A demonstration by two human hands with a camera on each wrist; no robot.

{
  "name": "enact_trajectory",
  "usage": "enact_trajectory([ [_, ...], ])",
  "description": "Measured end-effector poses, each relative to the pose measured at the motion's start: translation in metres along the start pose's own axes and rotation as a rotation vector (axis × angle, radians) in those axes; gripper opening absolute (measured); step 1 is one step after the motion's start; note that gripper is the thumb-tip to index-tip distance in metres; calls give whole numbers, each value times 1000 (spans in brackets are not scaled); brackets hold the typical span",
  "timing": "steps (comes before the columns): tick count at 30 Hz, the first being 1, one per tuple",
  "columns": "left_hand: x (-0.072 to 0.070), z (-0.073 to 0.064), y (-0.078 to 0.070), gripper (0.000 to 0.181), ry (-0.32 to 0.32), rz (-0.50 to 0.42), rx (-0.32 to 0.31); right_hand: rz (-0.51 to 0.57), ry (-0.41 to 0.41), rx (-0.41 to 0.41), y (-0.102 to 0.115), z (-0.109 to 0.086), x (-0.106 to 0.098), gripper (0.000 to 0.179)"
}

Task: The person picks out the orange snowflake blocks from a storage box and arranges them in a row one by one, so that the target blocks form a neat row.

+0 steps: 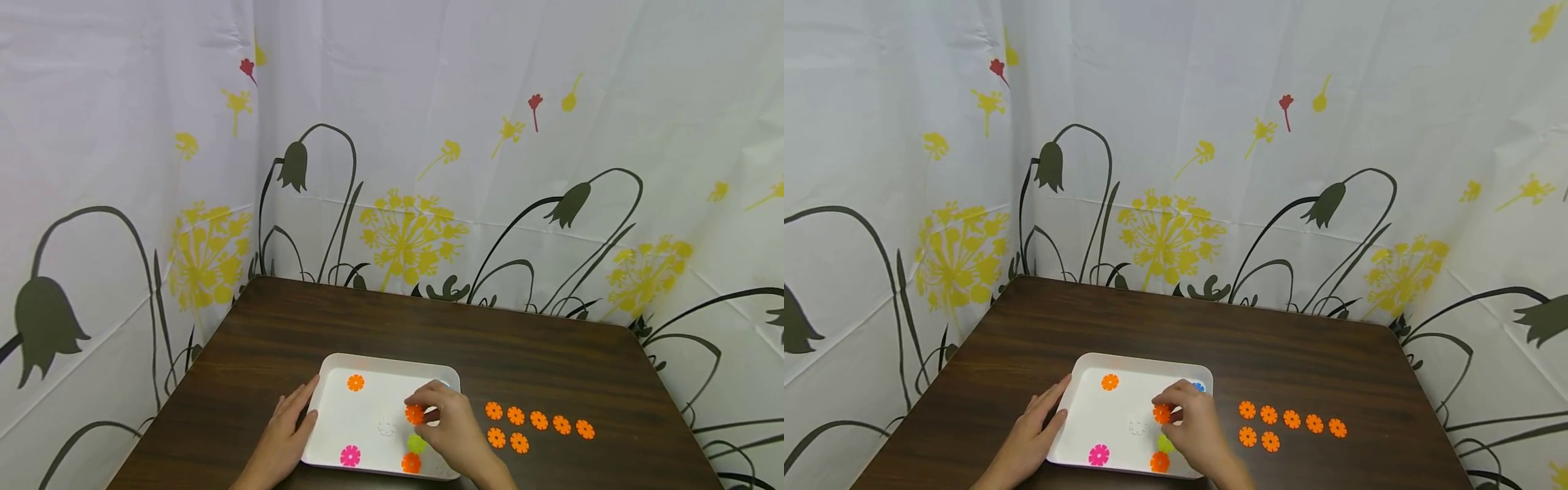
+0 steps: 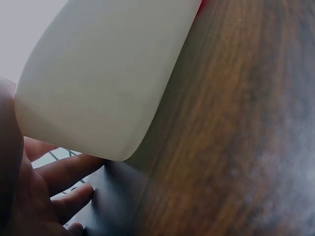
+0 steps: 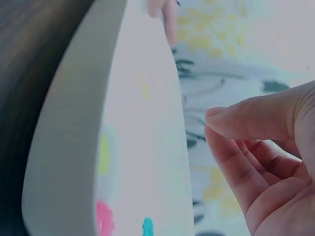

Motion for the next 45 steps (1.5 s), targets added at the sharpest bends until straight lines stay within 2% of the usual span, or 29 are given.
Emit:
enact_trajectory([
  [7, -1, -1, -1, 58, -6, 9, 20, 49, -192, 121, -29, -10, -39, 38],
  [13, 0, 0, 2, 58, 12, 7, -4, 52, -269, 217, -45, -19, -69, 37],
  [24, 3, 1, 1, 58, 15, -6, 2, -32, -407, 253, -85, -50, -123, 41],
  [31, 1, 0, 2, 58, 10, 3, 6, -26, -394, 276, -90, -56, -136, 36],
  [39, 0, 0, 1, 58, 10, -1, 1, -68, -457, 268, -90, -61, -144, 32],
  [45, 0, -1, 2, 57, 3, -1, 5, -94, -487, 346, -102, -68, -153, 29],
])
Point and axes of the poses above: each hand's wrist, its own z-axis towards the middle knuckle, its own x-axis out of the palm, y = z × x, the point moved 6 cm from there along z, towards the middle knuckle, and after that the axes turned 14 degrees about x, right-handed, at the moved point
